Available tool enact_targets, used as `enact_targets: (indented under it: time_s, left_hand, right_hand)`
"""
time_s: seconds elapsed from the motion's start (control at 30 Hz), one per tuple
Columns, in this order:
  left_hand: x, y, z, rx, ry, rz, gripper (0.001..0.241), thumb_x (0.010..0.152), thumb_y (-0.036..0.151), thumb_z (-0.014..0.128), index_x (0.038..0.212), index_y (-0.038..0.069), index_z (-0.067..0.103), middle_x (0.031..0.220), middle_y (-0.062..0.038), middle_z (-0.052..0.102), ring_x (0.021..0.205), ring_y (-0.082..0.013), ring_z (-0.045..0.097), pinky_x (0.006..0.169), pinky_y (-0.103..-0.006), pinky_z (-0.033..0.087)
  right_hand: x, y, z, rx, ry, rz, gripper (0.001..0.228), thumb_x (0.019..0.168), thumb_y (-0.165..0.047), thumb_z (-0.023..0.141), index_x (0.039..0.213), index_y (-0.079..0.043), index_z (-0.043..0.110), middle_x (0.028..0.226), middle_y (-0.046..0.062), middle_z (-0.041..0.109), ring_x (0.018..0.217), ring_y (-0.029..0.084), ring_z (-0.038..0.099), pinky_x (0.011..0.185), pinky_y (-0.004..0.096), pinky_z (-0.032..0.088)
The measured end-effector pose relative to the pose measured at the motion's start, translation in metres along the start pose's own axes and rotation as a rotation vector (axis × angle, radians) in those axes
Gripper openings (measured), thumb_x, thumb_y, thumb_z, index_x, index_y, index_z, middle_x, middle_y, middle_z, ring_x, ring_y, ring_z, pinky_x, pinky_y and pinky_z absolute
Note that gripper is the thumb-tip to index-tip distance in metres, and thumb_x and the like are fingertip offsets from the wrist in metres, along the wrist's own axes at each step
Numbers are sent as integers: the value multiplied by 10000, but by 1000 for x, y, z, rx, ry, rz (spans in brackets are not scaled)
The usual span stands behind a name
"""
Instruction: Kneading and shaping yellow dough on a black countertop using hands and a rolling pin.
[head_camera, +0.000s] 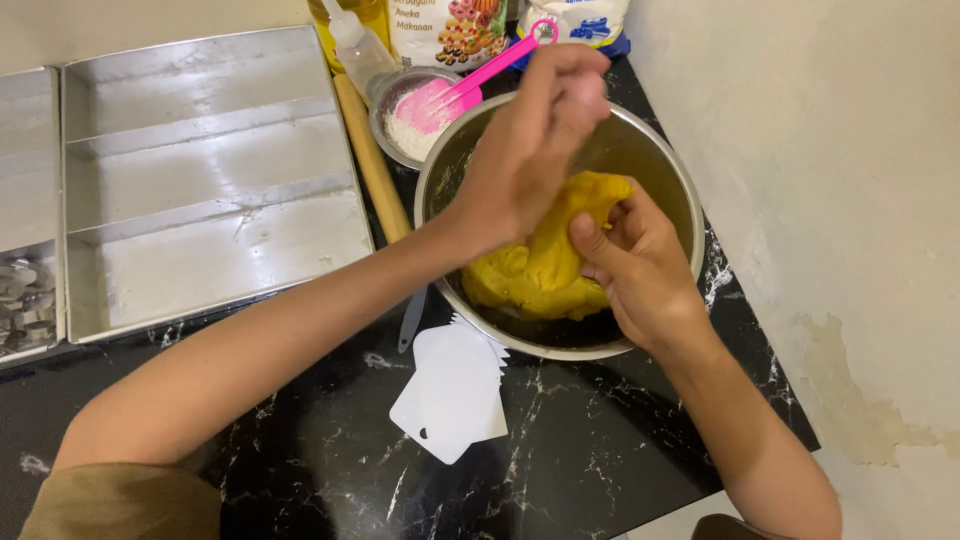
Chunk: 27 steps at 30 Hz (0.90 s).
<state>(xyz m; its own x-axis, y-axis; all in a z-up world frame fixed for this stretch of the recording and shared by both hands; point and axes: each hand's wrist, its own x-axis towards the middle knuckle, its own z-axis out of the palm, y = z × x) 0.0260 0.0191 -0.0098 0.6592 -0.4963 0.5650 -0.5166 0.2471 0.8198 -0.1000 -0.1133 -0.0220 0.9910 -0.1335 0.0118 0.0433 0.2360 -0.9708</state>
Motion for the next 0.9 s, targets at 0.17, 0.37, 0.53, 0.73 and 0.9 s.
enact_targets:
  time_s: [0.17, 0.37, 0.53, 0.73, 0.9]
  left_hand:
    - [0, -15, -24, -216, -94, -329, 686, 1041, 632, 258, 1359, 76, 504, 1181, -97, 664, 1091, -195, 668, 898, -378, 578]
    - [-17, 3, -29, -216, -160, -516, 780, 949, 706, 338, 1358, 57, 475, 1235, -113, 621, 1142, -201, 615, 905, -404, 541]
    - [-25, 7, -23, 17, -264, -318, 862, 992, 755, 403, 1419, 7, 434, 1272, -151, 639, 1212, -209, 630, 991, -355, 526]
    - [-19, 6, -38, -10, -137, -565, 918, 841, 837, 244, 1318, 97, 503, 1150, -55, 638, 865, -145, 678, 463, -252, 532]
    - [-16, 23, -57, -147, -119, -563, 793, 930, 776, 288, 960, 66, 643, 717, -18, 599, 548, -83, 586, 412, -241, 435]
  right_hand:
    - [5, -8, 3, 76, 58, 59, 465, 1001, -261, 625, 1375, -16, 496, 1253, 86, 635, 1118, 183, 664, 921, 384, 602]
    - [4, -18, 9, 149, -59, 23, 632, 995, -148, 553, 1555, 19, 313, 1522, 158, 449, 1375, 263, 496, 1157, 477, 410]
    - [-2, -20, 9, 125, -354, -83, 811, 1074, -307, 518, 1674, -8, 63, 1761, 154, 166, 1641, 325, 222, 1342, 459, 190]
    - [-5, -25, 14, -116, -343, -80, 733, 1110, -438, 401, 1660, 6, 205, 1746, 184, 280, 1581, 345, 401, 1289, 446, 334]
    - [-14, -23, 22, -789, 135, -320, 211, 1076, -135, 626, 1247, -17, 666, 1220, 88, 767, 1087, 127, 780, 934, 237, 618]
